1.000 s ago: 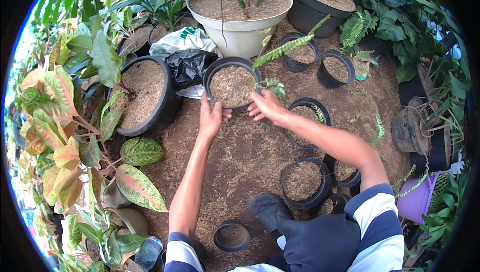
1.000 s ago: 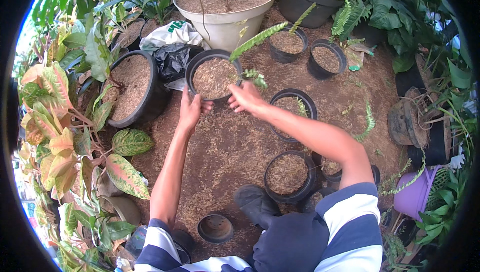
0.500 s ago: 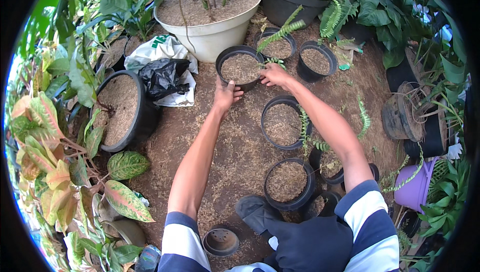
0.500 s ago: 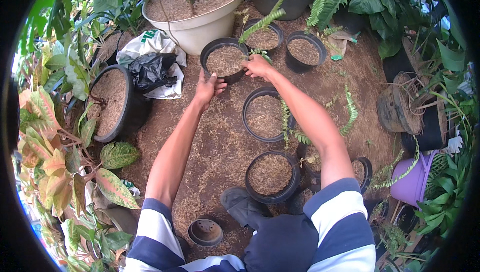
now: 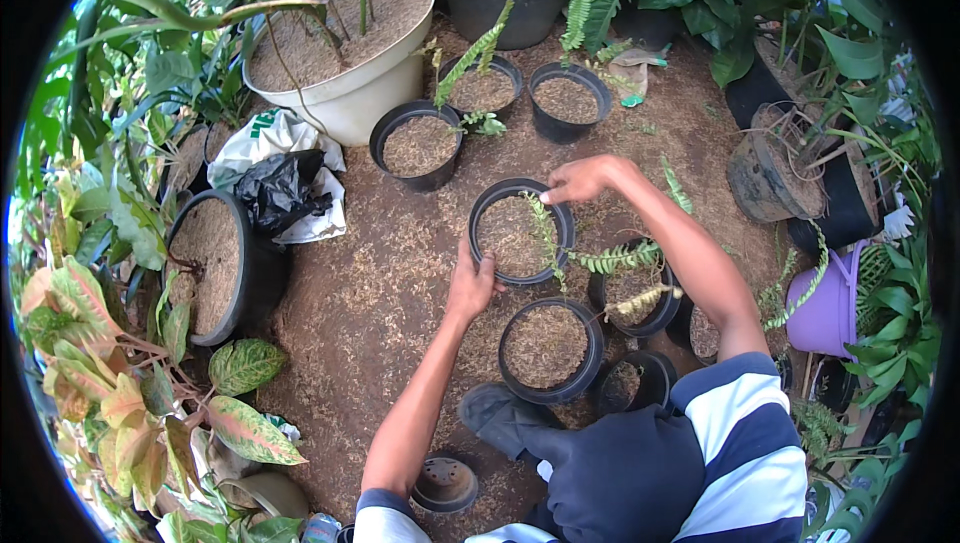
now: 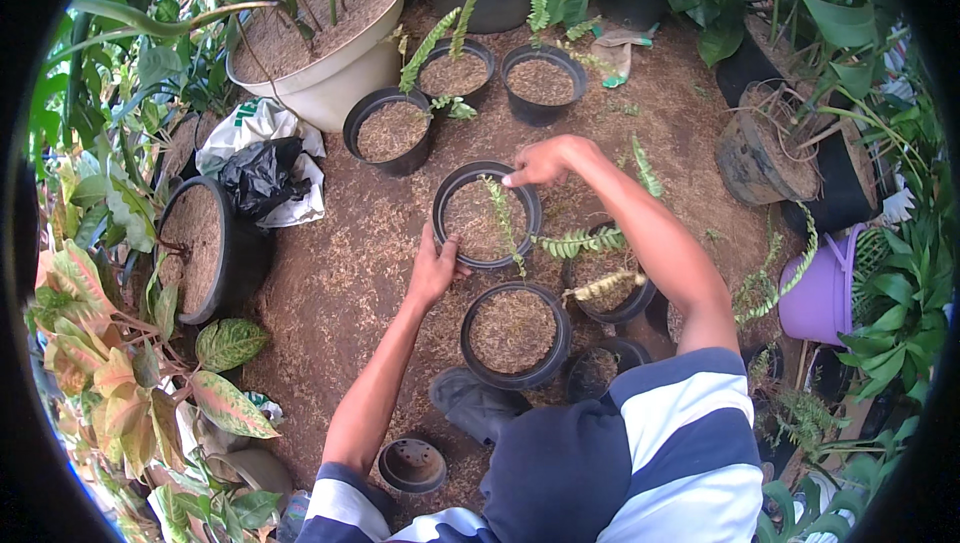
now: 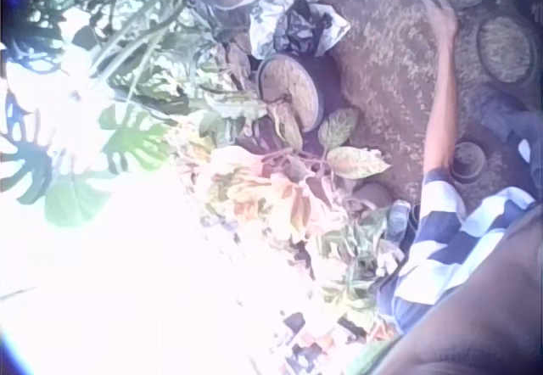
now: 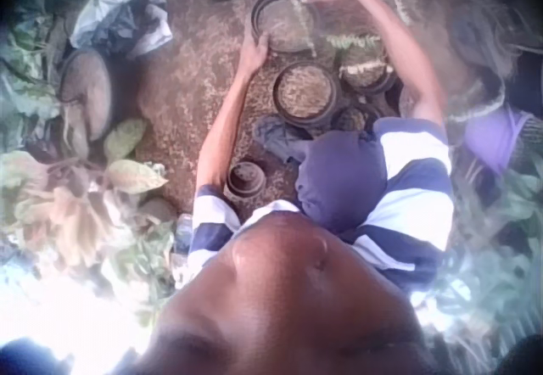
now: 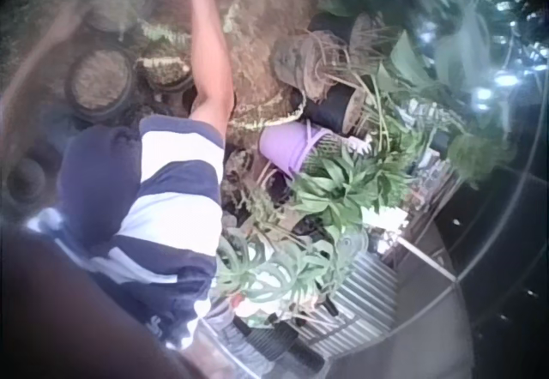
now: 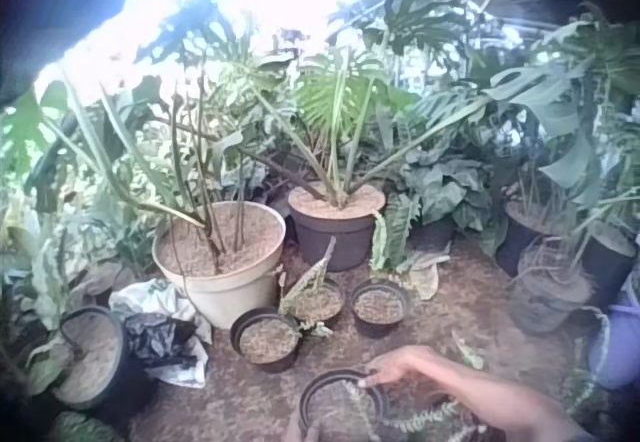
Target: The person is transplanting small fern plants into black plastic pots by hand, moving them between pots and handling the soil.
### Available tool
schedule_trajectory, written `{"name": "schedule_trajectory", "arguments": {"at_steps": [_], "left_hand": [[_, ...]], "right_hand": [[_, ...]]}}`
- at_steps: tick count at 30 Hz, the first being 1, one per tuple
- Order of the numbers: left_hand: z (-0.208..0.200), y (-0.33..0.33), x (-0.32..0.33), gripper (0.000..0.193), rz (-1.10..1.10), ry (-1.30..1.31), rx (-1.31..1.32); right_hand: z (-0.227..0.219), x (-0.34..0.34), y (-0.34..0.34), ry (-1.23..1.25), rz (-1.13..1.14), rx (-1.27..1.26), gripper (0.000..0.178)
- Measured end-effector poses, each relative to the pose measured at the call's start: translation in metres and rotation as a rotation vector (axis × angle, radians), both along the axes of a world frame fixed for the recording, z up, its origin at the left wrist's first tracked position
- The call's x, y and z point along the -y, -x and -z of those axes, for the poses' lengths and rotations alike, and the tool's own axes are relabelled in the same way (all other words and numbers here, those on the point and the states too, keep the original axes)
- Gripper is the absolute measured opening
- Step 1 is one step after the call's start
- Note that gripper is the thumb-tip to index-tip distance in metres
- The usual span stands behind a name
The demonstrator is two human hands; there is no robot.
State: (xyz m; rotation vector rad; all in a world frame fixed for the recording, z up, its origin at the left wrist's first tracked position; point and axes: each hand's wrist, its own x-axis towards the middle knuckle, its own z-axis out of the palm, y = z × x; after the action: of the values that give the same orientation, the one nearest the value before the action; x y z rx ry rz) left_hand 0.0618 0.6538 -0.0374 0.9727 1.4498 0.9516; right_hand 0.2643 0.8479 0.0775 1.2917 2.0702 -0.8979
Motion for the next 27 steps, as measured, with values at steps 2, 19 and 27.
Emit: {"name": "schedule_trajectory", "arguments": {"at_steps": [2, 19, 27], "left_hand": [[0.006, 0.001, -0.002, 0.038, -0.037, 0.001, 0.107], [-0.152, 0.009, -0.084, 0.026, -0.058, -0.107, 0.162], [-0.182, -0.054, -0.118, 0.034, 0.193, -0.236, 0.068]], "right_hand": [[-0.026, 0.018, -0.017, -0.273, -0.189, 0.01, 0.065], [-0.056, 0.12, -0.035, 0.019, 0.799, -1.039, 0.077], [-0.052, 0.097, -0.058, -0.294, 1.059, -1.334, 0.038]]}}
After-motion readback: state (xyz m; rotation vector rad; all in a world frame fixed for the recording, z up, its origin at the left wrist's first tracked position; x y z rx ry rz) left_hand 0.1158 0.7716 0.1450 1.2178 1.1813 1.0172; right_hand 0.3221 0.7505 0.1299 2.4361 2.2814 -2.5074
